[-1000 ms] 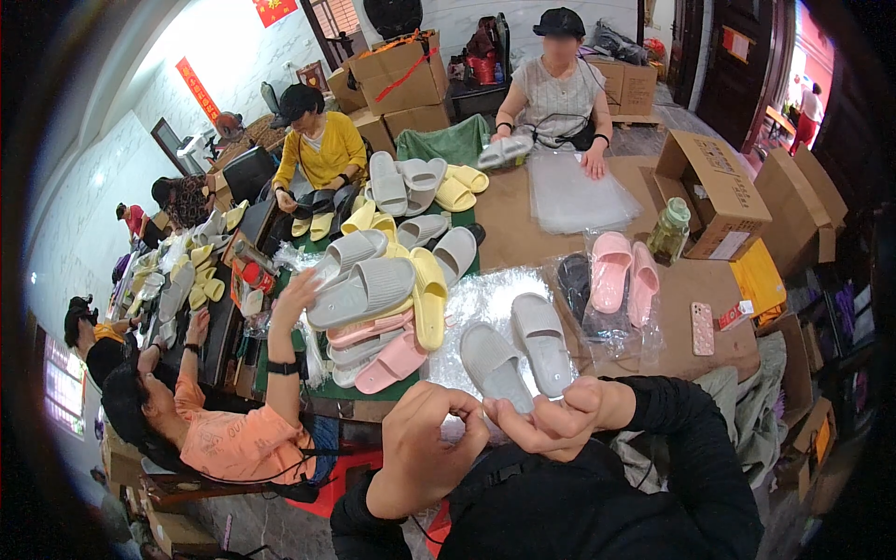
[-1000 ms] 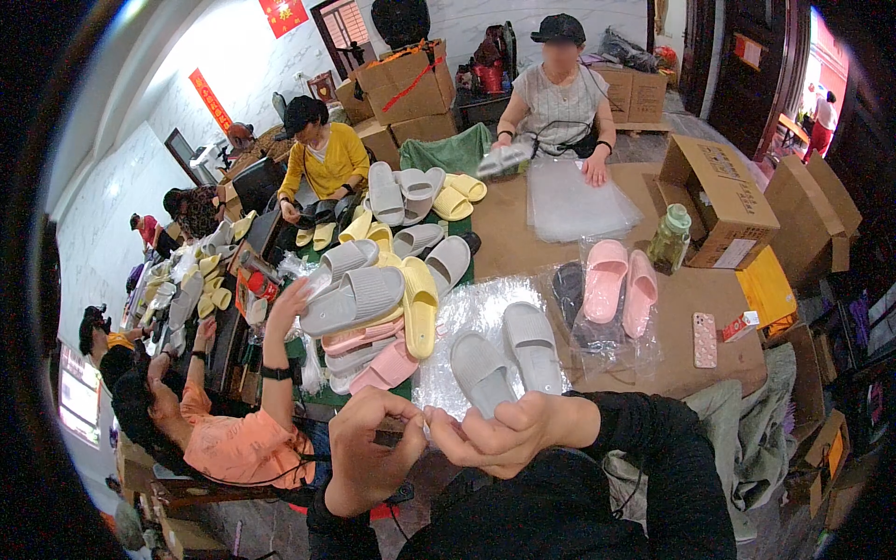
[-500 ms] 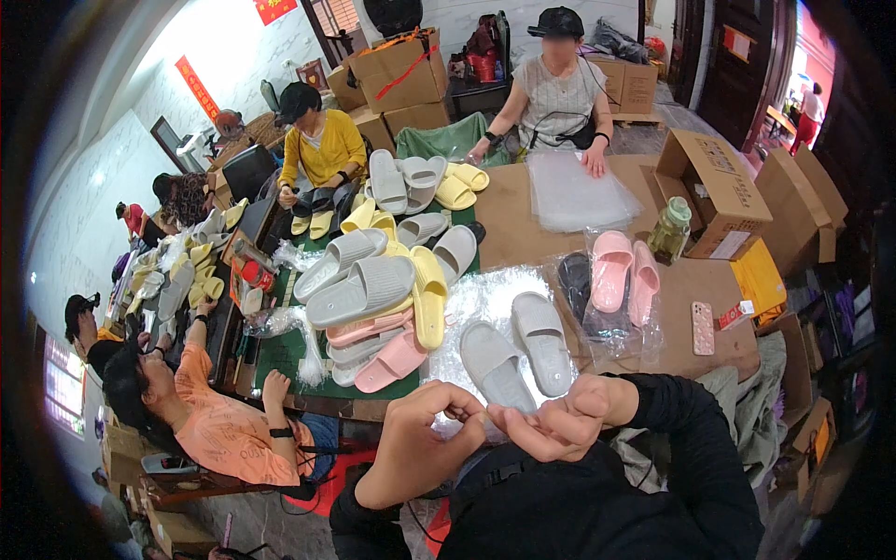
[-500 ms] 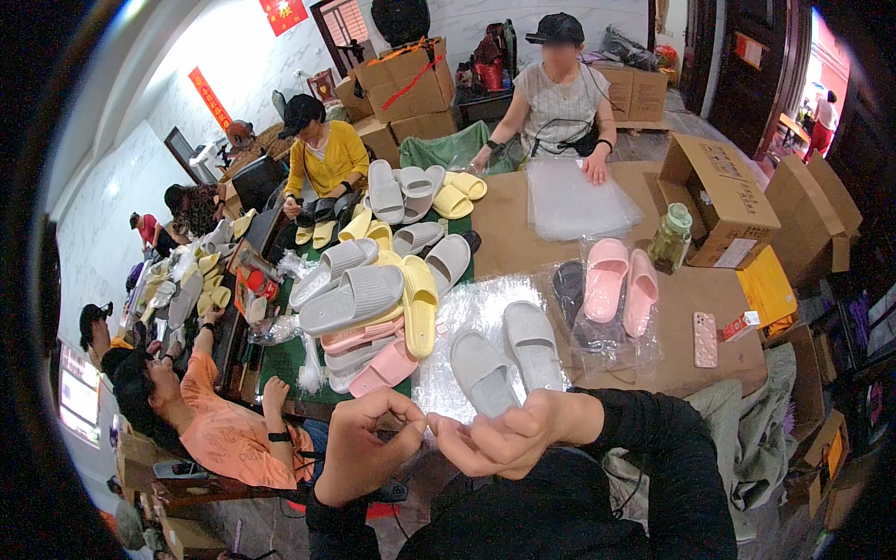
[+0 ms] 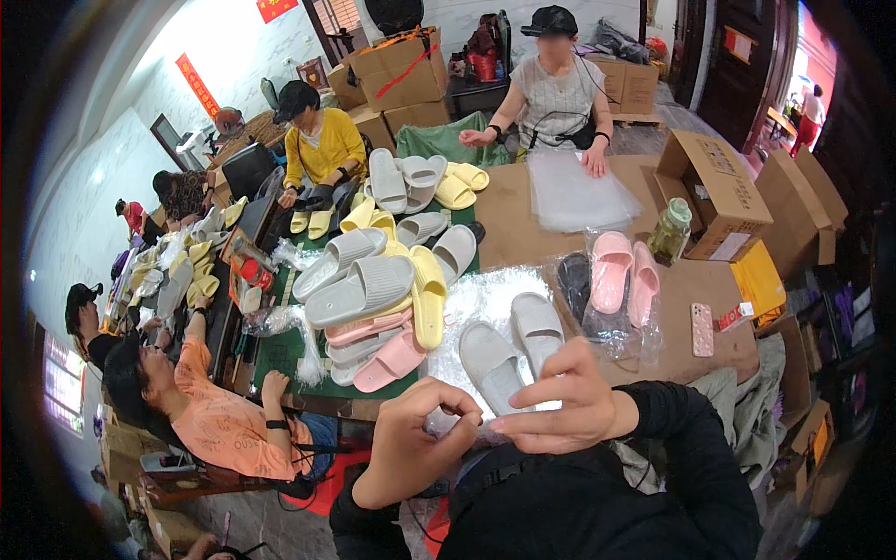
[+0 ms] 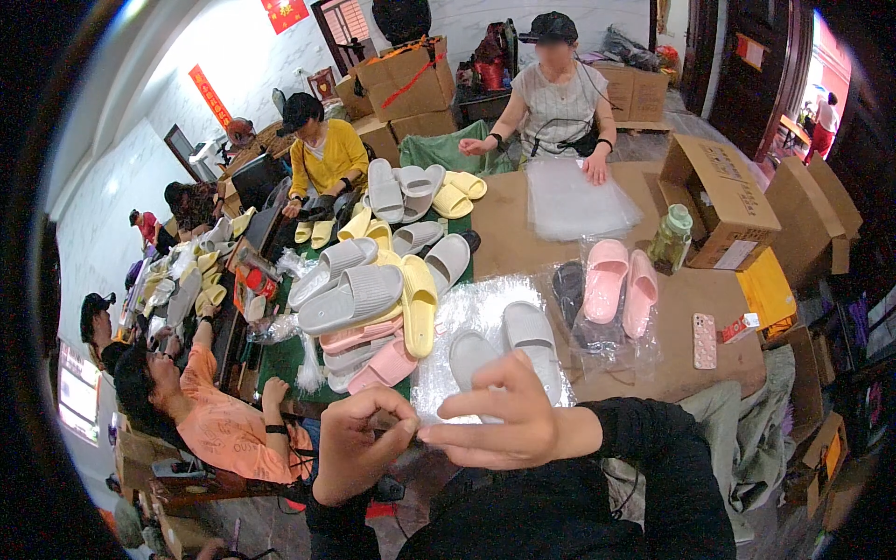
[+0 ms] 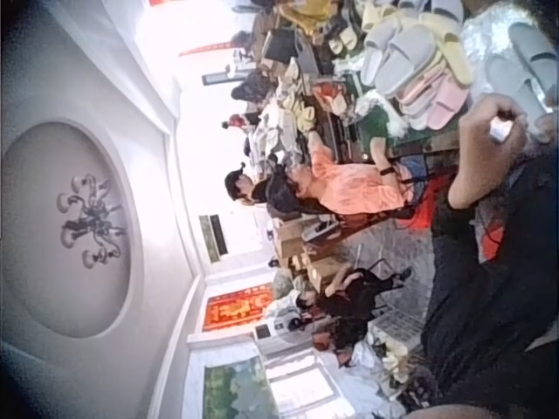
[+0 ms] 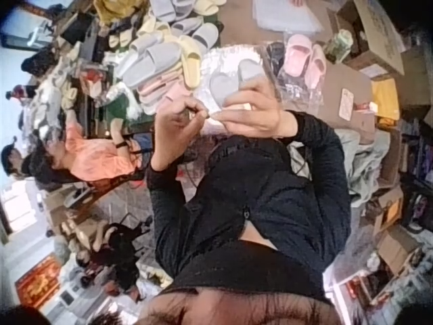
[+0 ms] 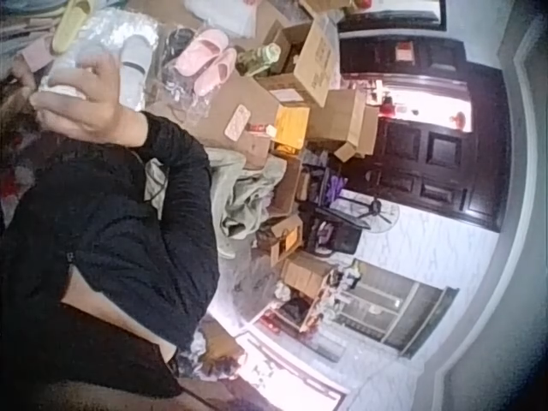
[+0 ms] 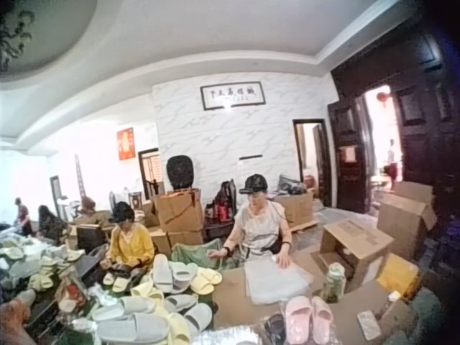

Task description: Packing pairs of plastic sandals into individual plastic bags and then into larger sacks in a warehouse or workshop setting.

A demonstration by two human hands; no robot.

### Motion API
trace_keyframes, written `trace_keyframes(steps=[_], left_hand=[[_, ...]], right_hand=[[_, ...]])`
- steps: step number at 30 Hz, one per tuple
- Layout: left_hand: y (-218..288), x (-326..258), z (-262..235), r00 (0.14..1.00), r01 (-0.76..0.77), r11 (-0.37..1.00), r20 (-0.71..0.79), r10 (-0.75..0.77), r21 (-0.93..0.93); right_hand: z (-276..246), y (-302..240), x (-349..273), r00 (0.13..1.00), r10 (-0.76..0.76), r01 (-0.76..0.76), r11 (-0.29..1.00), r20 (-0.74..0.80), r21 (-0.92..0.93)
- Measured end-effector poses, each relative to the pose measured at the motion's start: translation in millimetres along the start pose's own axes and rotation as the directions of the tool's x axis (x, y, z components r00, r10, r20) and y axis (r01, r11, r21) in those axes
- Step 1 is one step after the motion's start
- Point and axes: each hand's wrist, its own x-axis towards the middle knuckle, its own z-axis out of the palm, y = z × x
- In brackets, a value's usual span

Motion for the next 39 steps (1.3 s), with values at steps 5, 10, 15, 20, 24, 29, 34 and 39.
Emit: trace_keyframes(steps=[5,10,15,20,24,29,34,39], left_hand=[[-2.3,-9.0,-9.5,0.997,-0.074,0.994,0.009,0.074,0.076],[-29.3,-23.0,-23.7,0.992,0.116,0.972,0.019,-0.123,0.205],[-74.6,-52.0,-43.8,0.979,0.204,0.855,-0.082,-0.188,0.476],[-101.4,-76.4,-56.0,0.963,0.264,0.689,-0.221,-0.152,0.675],[-104.7,-84.3,-59.7,0.946,0.323,0.652,-0.246,-0.209,0.686],[-109.3,-82.5,-53.0,0.971,0.107,0.711,-0.226,0.075,0.695],[-70.2,-57.6,-33.3,0.978,0.176,0.783,-0.198,-0.069,0.597],[-36.6,-34.0,-4.7,0.981,-0.103,0.9,-0.104,0.161,0.424]], right_hand=[[4.9,-1.1,6.3,0.974,0.224,-0.219,0.915,0.024,0.339],[7.1,2.7,2.2,0.914,0.363,-0.398,0.709,0.182,0.582],[10.5,-0.1,1.1,0.842,0.442,-0.482,0.361,0.309,0.798],[10.7,0.9,3.7,0.829,0.408,-0.472,0.142,0.383,0.87],[13.6,2.6,6.9,0.808,0.389,-0.467,-0.035,0.443,0.883],[16.9,1.4,7.2,0.831,0.339,-0.478,0.029,0.441,0.878],[16.5,0.6,4.0,0.819,0.366,-0.483,0.024,0.441,0.876],[18.4,-2.1,-2.4,0.76,0.457,-0.463,-0.118,0.462,0.878]])
